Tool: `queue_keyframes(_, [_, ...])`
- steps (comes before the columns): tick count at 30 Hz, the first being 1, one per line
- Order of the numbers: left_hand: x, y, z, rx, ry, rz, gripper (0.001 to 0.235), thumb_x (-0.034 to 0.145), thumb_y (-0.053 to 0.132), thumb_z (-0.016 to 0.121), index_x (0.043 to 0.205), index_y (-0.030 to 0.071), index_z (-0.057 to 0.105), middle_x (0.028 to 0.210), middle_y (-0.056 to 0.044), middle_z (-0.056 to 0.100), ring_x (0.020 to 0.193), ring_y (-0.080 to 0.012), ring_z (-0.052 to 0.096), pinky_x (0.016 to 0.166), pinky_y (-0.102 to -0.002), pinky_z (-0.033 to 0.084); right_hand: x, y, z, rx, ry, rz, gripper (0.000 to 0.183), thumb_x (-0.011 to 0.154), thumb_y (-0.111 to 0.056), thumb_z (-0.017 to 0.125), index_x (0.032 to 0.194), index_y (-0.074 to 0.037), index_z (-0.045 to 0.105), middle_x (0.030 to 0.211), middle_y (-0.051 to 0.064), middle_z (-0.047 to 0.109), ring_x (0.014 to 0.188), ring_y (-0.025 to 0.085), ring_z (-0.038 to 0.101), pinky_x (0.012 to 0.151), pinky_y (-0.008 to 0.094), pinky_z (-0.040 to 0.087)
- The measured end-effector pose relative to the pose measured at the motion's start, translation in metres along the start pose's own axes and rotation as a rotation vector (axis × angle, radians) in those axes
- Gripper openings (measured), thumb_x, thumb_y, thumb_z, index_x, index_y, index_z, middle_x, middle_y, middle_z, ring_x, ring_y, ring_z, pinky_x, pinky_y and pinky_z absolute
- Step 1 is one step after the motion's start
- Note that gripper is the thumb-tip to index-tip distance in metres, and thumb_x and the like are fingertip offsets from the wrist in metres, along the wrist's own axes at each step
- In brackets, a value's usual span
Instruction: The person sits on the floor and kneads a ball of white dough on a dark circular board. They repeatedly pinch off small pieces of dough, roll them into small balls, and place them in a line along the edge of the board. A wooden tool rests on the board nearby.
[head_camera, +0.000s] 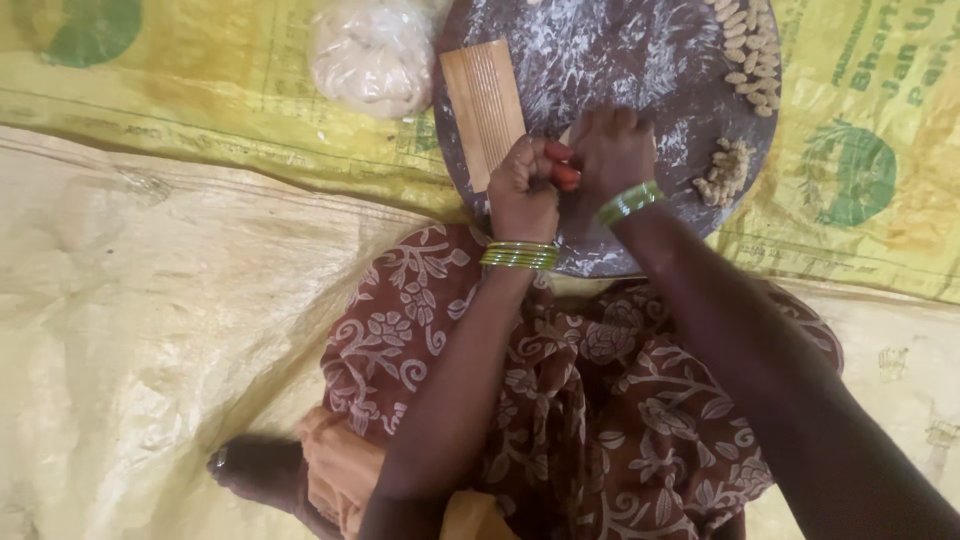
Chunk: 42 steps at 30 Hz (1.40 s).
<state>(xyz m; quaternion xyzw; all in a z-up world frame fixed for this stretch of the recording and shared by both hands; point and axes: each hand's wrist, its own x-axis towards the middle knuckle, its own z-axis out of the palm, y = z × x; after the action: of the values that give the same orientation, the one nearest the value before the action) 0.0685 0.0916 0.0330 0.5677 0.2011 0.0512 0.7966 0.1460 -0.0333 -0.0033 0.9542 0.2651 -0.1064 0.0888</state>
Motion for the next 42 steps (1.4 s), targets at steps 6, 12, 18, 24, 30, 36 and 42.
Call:
queue_keyframes(6, [-0.006,-0.002,-0.003,0.214,0.057,0.02,0.046,0.077,-0.023,0.039,0.107,0.002,0.064,0.08,-0.005,0.068,0.072,-0.0118,0.065,0.063,-0.024,0.051,0.005,0.008,-0.014,0.219,0.365,0.058,0.026,0.097,-0.014,0.064,0.121,-0.002,0.062,0.122,0.017,0.062,0.113,0.037,0.056,0.097,0.057,0.047])
queue_keyframes(12, [-0.017,0.012,-0.008,0.444,0.017,0.003,0.037,0.079,-0.016,0.048,0.105,0.003,0.066,0.083,-0.006,0.074,0.073,-0.0147,0.071,0.066,-0.027,0.057,-0.086,-0.014,-0.004,0.134,0.456,-0.003,0.058,0.087,-0.016,0.061,0.14,0.004,0.049,0.145,0.024,0.049,0.139,0.039,0.04,0.117,0.058,0.028])
queue_keyframes(18, [-0.031,0.029,0.026,1.204,-0.431,0.176,0.082,0.07,0.007,0.082,0.143,0.006,0.044,0.143,-0.02,0.052,0.133,-0.0355,0.048,0.111,-0.047,0.04,-0.166,-0.016,0.005,0.023,0.317,0.001,0.064,0.093,-0.006,0.059,0.155,-0.003,0.042,0.164,0.018,0.036,0.157,0.031,0.021,0.129,0.051,0.018])
queue_keyframes(24, [-0.074,-0.005,0.048,1.543,-0.574,0.513,0.099,0.082,-0.013,0.059,0.164,0.012,0.01,0.173,-0.01,0.004,0.159,-0.0298,0.01,0.125,-0.062,0.018,-0.194,0.007,-0.001,0.285,-0.061,-0.091,0.071,0.065,-0.023,0.082,0.13,-0.001,0.061,0.151,0.017,0.043,0.145,0.035,0.037,0.123,0.05,0.032])
queue_keyframes(30, [-0.077,-0.01,0.064,1.748,-0.695,0.339,0.115,0.078,-0.013,0.066,0.166,0.018,-0.001,0.173,-0.007,0.0,0.158,-0.033,0.002,0.117,-0.069,0.01,-0.196,0.031,0.037,1.206,0.054,0.158,0.029,0.073,0.001,0.06,0.096,-0.005,0.077,0.116,0.016,0.074,0.083,0.024,0.072,0.072,0.038,0.061])
queue_keyframes(36, [-0.057,0.024,0.083,1.639,-0.913,-0.191,0.149,0.059,0.03,0.098,0.162,0.025,-0.008,0.171,-0.012,-0.014,0.158,-0.0347,-0.012,0.121,-0.073,0.004,-0.19,0.007,0.068,1.733,0.45,0.382,0.016,0.086,0.007,0.06,0.084,0.0,0.074,0.084,0.013,0.074,0.065,0.016,0.067,0.054,0.026,0.051])
queue_keyframes(42, [-0.03,0.043,0.109,1.71,-1.105,-0.334,0.149,0.06,0.028,0.098,0.162,0.036,-0.01,0.172,-0.007,-0.018,0.157,-0.0366,-0.015,0.117,-0.072,0.012,-0.179,0.033,0.061,1.787,0.351,0.873,0.016,0.083,0.008,0.054,0.077,-0.001,0.067,0.073,0.01,0.07,0.057,0.013,0.065,0.046,0.024,0.049])
